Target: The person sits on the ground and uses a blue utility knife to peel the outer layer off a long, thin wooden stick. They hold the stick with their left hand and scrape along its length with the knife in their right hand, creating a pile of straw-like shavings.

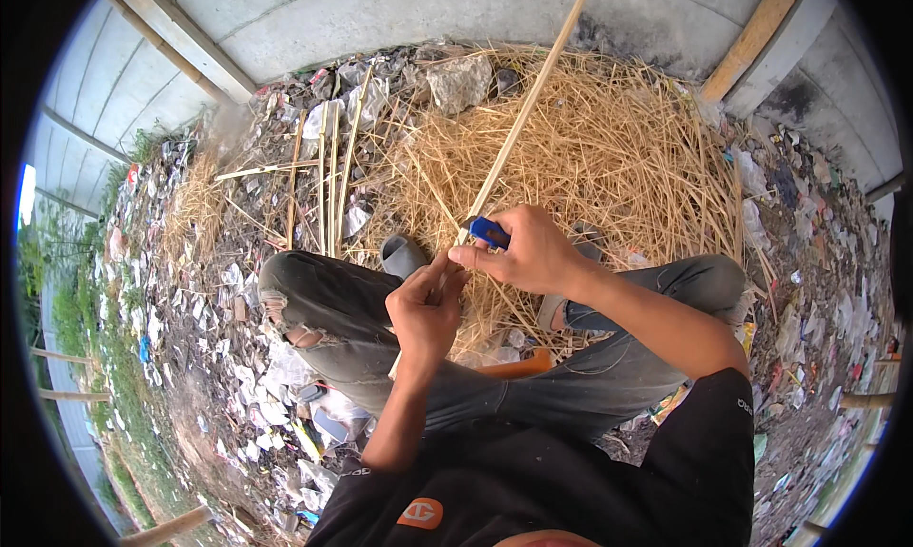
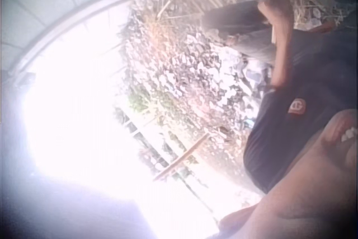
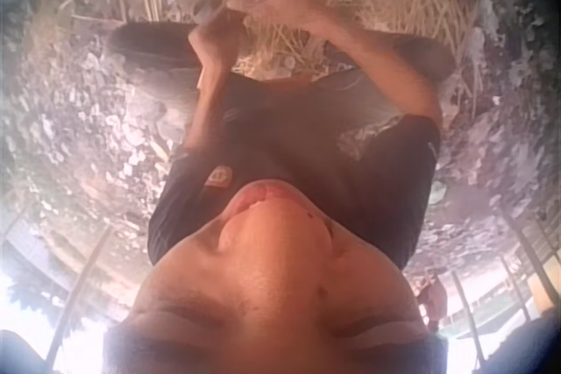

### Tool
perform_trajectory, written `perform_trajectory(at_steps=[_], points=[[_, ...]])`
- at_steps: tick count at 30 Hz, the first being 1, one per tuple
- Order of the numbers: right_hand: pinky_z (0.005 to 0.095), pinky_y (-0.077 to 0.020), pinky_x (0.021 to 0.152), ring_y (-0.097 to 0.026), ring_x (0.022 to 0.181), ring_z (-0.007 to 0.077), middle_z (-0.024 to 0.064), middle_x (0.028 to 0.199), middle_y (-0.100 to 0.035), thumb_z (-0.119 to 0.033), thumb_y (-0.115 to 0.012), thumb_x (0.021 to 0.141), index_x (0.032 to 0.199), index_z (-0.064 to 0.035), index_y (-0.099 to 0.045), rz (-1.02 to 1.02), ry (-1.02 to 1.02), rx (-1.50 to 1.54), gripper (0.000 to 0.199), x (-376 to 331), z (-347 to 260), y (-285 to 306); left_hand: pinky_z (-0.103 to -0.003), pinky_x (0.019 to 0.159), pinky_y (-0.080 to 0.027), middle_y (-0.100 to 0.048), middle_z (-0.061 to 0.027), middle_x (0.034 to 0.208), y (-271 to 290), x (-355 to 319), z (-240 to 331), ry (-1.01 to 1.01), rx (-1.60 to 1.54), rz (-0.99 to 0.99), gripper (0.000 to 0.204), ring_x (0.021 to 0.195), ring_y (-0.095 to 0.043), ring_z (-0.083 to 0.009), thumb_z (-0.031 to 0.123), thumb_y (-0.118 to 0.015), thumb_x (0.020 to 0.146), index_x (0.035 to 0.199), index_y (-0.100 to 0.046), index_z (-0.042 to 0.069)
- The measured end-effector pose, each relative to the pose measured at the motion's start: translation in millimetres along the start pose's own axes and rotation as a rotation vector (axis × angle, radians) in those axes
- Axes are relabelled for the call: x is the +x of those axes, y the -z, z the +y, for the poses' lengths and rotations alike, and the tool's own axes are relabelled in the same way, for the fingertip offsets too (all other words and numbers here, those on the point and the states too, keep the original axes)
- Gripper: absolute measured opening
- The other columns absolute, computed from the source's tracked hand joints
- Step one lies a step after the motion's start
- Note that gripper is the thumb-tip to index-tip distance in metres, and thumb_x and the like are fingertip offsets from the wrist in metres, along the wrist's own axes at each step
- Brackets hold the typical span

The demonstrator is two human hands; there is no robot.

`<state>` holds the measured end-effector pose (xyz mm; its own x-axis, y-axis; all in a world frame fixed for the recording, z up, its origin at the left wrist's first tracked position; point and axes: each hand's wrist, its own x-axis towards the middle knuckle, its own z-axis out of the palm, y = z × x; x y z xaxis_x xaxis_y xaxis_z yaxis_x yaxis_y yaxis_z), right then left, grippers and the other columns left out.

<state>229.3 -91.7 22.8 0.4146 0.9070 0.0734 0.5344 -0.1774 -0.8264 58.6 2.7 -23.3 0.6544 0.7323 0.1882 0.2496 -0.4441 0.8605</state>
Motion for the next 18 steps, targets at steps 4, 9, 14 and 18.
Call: perform_trajectory(at_steps=[4, 9, 14, 18], points=[[0.0404, -0.0446, 0.05, -0.057, 0.048, 0.0292, 0.0169, 0.058, -0.059, -0.028, -0.073, 0.086, 0.072, -0.0002, -0.064, 0.126, 0.149, -0.082, 0.033, -4, 11, -21, -0.025, 0.057, -0.049, -0.071, -0.0137, 0.082, -12, -4, -1, -0.186, 0.113, 0.133, 0.03, 0.061, -0.06, -0.0073, 0.001, -0.074, 0.085, 0.115, -0.073, 0.003], [0.0371, -0.0435, 0.051, -0.057, 0.049, 0.0211, 0.0116, 0.056, -0.057, -0.023, -0.074, 0.083, 0.072, -0.0001, -0.063, -0.1, 0.173, 0.107, 0.028, -1, 12, -9, -0.022, 0.057, -0.046, -0.07, -0.0057, 0.082, -4, -4, 3, -0.047, 0.085, -0.011, 0.028, 0.063, -0.055, -0.0045, 0.001, -0.074, 0.087, 0.114, -0.072, -0.002], [0.0374, -0.0482, 0.054, -0.064, 0.056, 0.0262, 0.0125, 0.06, -0.062, -0.034, -0.07, 0.085, 0.075, -0.0007, -0.066, -0.212, 0.126, 0.019, 0.035, 3, 2, 17, -0.023, 0.057, -0.045, -0.069, -0.0006, 0.079, 1, -6, -13, 0.123, -0.233, -0.066, 0.033, 0.064, -0.053, -0.0033, 0.008, -0.075, 0.089, 0.119, -0.07, -0.004], [0.0384, -0.0471, 0.049, -0.062, 0.05, 0.0252, 0.0084, 0.054, -0.059, -0.041, -0.057, 0.097, 0.077, -0.0035, -0.068, 0.155, 0.018, -0.307, 0.044, 11, 6, 46, -0.021, 0.058, -0.045, -0.067, 0.001, 0.08, 15, -6, -6, 0.213, -0.358, -0.112, 0.038, 0.067, -0.053, -0.0022, 0.014, -0.076, 0.091, 0.122, -0.068, -0.006]])
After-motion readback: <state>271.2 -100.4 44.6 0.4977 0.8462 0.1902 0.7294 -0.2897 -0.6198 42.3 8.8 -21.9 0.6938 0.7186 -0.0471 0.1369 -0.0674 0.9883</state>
